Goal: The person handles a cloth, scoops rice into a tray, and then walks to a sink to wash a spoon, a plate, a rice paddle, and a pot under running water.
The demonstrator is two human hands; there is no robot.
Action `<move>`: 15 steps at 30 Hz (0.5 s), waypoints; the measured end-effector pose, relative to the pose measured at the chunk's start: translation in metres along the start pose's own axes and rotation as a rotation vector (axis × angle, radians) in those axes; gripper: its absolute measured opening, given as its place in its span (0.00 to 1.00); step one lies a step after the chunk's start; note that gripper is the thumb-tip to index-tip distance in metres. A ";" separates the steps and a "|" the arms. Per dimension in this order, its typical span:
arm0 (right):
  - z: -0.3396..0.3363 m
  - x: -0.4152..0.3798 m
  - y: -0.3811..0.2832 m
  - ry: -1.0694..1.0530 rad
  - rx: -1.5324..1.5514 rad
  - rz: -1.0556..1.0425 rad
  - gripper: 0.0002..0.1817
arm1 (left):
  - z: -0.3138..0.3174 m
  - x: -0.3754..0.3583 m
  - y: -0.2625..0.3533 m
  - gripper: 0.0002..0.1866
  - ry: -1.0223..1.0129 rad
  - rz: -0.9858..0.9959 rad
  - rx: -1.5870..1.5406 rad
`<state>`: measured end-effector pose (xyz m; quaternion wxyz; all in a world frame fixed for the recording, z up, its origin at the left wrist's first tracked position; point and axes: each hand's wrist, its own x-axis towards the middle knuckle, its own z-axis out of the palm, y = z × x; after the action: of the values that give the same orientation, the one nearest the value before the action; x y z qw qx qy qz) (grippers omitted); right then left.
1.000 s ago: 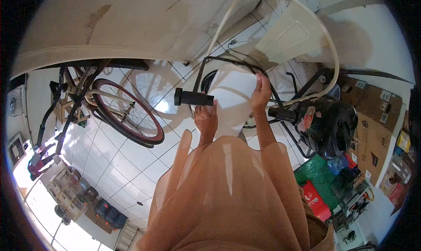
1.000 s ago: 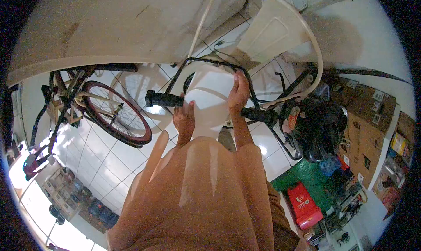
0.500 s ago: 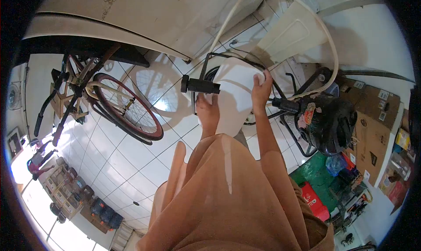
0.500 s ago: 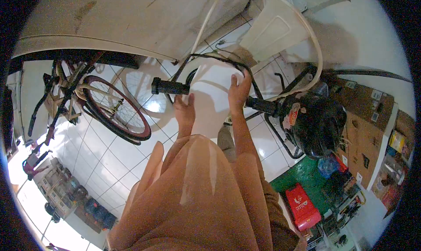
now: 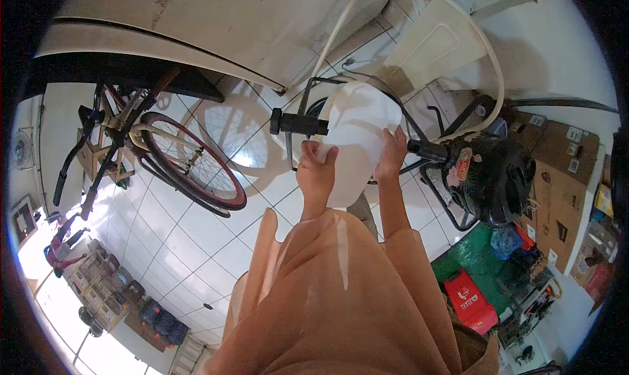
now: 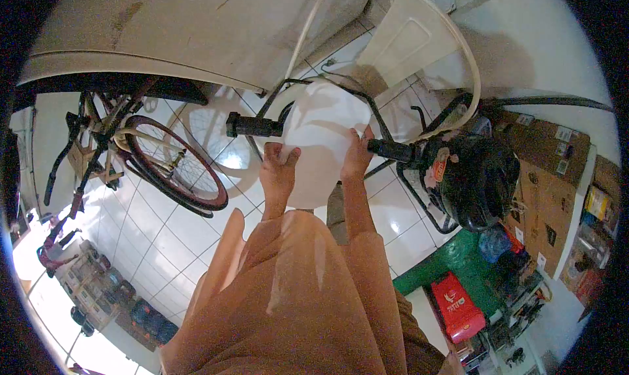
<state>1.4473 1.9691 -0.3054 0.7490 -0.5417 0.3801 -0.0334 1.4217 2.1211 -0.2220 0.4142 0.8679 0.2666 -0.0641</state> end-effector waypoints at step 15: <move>-0.036 -0.045 0.018 -0.537 -0.860 -0.620 0.20 | -0.130 -0.139 -0.121 0.14 -0.151 0.189 0.153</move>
<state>1.3877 1.9688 -0.3007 0.4875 -0.8718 -0.0192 0.0444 1.2269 2.2246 -0.1744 0.3698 0.9110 0.1460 -0.1098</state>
